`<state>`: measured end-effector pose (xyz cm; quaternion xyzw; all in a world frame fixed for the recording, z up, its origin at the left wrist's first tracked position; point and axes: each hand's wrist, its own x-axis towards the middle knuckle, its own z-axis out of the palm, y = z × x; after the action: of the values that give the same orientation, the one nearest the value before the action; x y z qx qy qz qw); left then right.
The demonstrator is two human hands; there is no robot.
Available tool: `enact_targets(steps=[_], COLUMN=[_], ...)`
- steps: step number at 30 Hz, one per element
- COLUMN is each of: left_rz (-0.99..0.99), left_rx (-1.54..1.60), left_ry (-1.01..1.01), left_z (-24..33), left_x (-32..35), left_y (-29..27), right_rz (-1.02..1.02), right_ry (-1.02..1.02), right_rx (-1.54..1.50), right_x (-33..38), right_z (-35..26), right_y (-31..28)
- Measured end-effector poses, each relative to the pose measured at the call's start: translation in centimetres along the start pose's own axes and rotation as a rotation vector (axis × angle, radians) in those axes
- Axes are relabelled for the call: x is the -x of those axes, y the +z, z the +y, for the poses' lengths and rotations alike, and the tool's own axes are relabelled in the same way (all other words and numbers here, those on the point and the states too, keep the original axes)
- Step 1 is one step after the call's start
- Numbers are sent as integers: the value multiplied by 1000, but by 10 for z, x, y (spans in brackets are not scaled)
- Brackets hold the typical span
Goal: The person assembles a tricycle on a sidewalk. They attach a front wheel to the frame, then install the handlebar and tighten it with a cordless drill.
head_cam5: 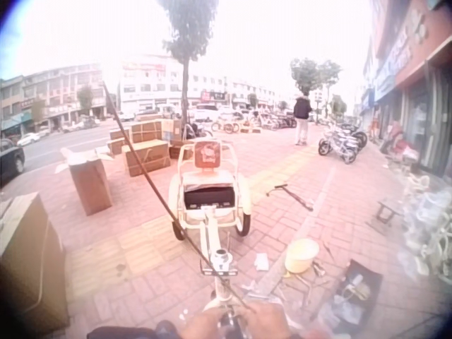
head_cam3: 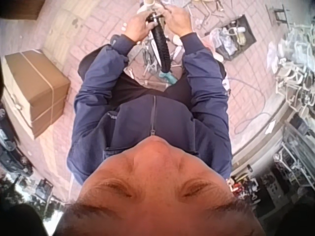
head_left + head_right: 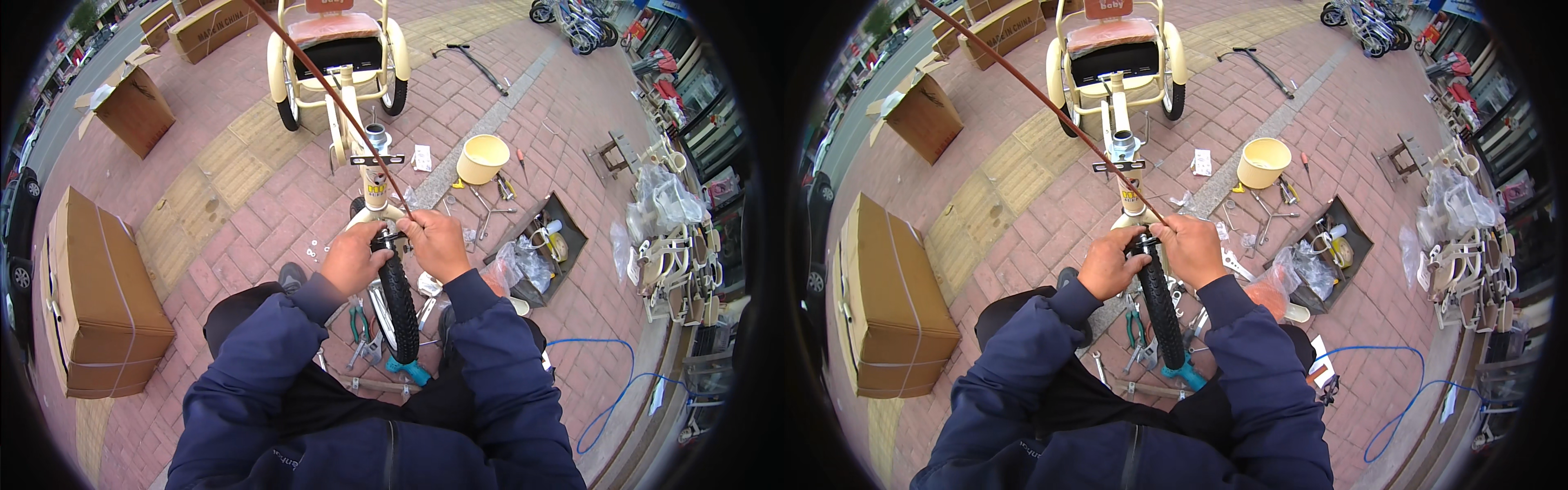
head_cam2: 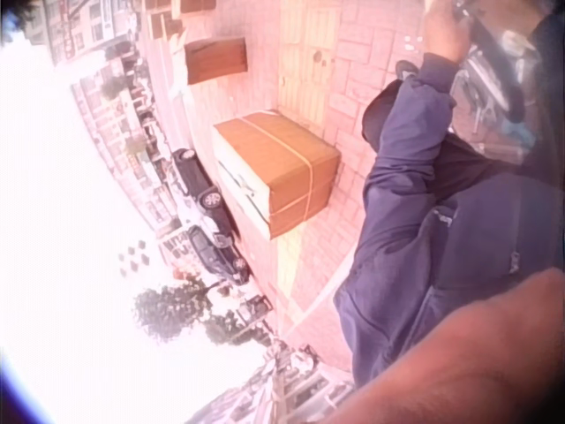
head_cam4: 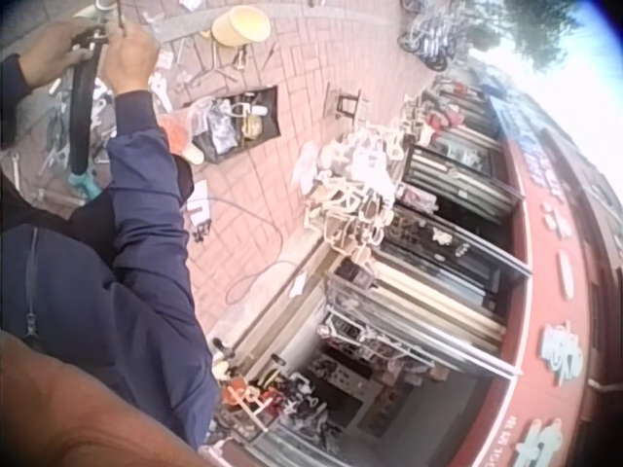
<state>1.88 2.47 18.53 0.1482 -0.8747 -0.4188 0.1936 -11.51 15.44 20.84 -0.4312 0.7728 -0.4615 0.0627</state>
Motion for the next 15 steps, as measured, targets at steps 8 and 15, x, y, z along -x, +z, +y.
enact_targets(steps=[8,15], left_rz=[206,-42], left_rx=[-202,48], left_ry=[-35,-184], left_z=[3,1], left_x=[-7,-29], left_y=[-1,-13], right_rz=[-73,-77], right_ry=[48,99], right_rx=[-6,5], right_x=[-19,-26], right_z=[3,-3], right_y=[1,1])
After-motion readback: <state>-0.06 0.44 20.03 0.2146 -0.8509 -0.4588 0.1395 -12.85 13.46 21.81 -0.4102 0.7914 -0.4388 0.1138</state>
